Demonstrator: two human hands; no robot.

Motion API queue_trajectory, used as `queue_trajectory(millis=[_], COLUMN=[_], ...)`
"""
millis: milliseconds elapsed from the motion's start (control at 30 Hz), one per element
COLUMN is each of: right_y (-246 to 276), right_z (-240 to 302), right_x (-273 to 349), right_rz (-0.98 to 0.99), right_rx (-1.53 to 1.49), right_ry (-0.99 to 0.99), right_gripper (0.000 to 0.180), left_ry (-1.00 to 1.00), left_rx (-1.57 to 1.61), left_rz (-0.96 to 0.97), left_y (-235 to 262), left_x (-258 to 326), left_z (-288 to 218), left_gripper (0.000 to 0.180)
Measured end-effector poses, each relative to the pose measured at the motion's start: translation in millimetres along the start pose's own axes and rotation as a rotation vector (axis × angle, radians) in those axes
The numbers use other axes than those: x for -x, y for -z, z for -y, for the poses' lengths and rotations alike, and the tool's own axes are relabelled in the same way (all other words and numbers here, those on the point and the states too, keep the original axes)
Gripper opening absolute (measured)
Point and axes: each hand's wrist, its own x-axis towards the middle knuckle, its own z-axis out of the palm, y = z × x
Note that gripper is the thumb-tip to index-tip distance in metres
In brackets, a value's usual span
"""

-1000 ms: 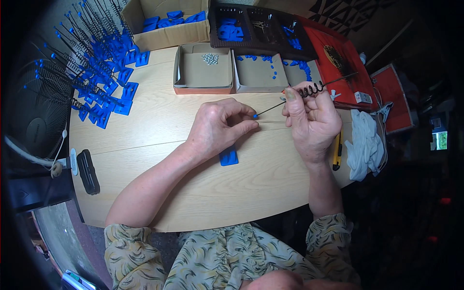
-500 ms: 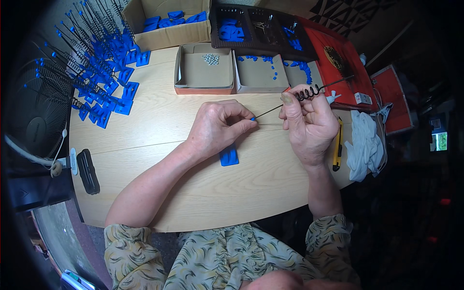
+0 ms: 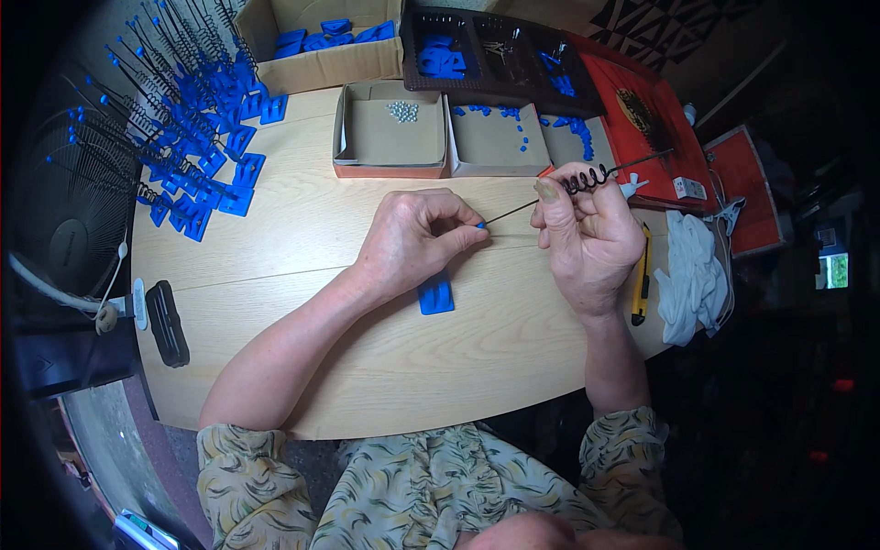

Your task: The person assembles small blue plastic components with screws and springs using a screwdriver and applies glue from a bottle to secure the parts.

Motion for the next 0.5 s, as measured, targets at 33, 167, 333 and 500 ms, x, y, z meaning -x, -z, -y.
queue_trajectory(millis=[33, 167, 333, 500], right_y=[0.3, 2.6, 10.0, 4.3], right_z=[0.7, 2.0, -12.6, -42.6], right_x=[0.3, -0.8, -12.2, -19.8], right_rz=[0.000, 0.011, -0.068, -0.060], right_rx=[-0.004, 0.045, 0.141, 0.202], right_ry=[-0.013, -0.018, -0.053, -0.072], right_gripper=[0.015, 0.014, 0.012, 0.013], left_ry=[0.002, -0.003, 0.011, -0.165], left_rx=[0.000, 0.027, -0.085, -0.263], left_rz=[0.001, 0.007, 0.002, -0.100], left_y=[0.0, 0.2, 1.5, 7.2], left_x=[-0.2, -0.8, -1.0, -2.3], left_z=[0.3, 0.5, -1.1, 3.2], left_gripper=[0.014, 0.014, 0.015, 0.013])
